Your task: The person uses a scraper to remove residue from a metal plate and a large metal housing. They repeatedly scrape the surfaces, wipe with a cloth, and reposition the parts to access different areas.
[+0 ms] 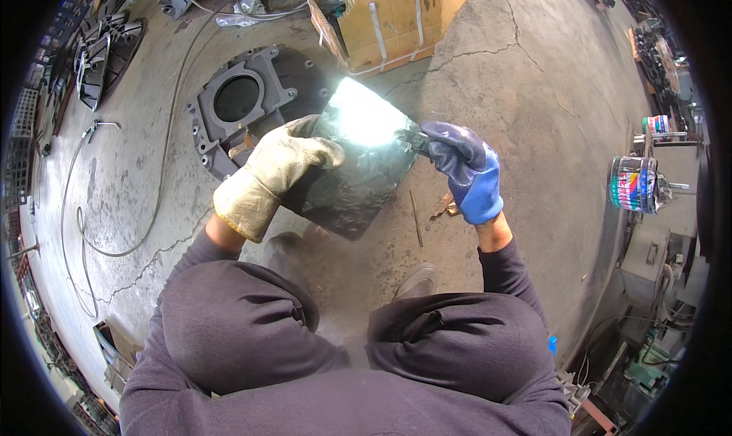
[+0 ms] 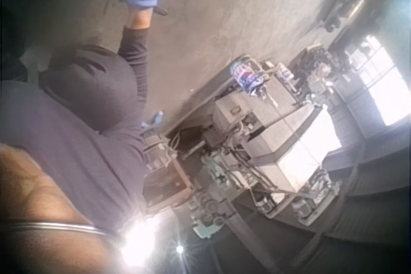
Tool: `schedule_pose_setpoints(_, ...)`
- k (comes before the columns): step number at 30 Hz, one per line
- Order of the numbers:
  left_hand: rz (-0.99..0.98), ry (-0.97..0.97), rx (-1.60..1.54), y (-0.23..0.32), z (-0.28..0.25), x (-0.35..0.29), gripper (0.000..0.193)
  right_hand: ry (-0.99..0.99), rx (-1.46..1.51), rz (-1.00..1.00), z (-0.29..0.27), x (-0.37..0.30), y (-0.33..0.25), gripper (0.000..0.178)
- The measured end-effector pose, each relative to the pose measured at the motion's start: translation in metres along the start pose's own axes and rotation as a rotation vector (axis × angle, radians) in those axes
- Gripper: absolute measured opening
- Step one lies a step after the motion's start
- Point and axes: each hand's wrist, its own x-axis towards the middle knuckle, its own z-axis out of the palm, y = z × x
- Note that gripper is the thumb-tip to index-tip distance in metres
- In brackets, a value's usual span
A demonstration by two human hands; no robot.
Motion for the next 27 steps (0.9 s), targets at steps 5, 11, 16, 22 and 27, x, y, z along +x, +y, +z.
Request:
schedule_pose_setpoints(5,0.038,-0.057,0.026,-0.002,0.001,0.001,0.045,0.019,0.160,0.053,-0.006,0.003,-0.002,0.036)
schedule_pose_setpoints(11,0.121,-0.047,0.258,0.002,0.006,0.000,0.045,0.140,0.269,-0.009,0.008,0.003,0.006,0.036)
schedule_pose_setpoints(16,0.003,-0.075,-0.051,0.004,0.005,0.000,0.046,0.131,0.151,0.031,0.008,0.001,0.008,0.035)
schedule_pose_setpoints(22,0.051,-0.055,0.114,0.003,0.007,-0.002,0.042,0.016,-0.025,-0.050,-0.001,0.004,0.003,0.031)
schedule_pose_setpoints(27,0.045,-0.030,0.154,0.000,0.009,-0.002,0.040,-0.051,0.041,-0.059,-0.007,0.005,0.002,0.027)
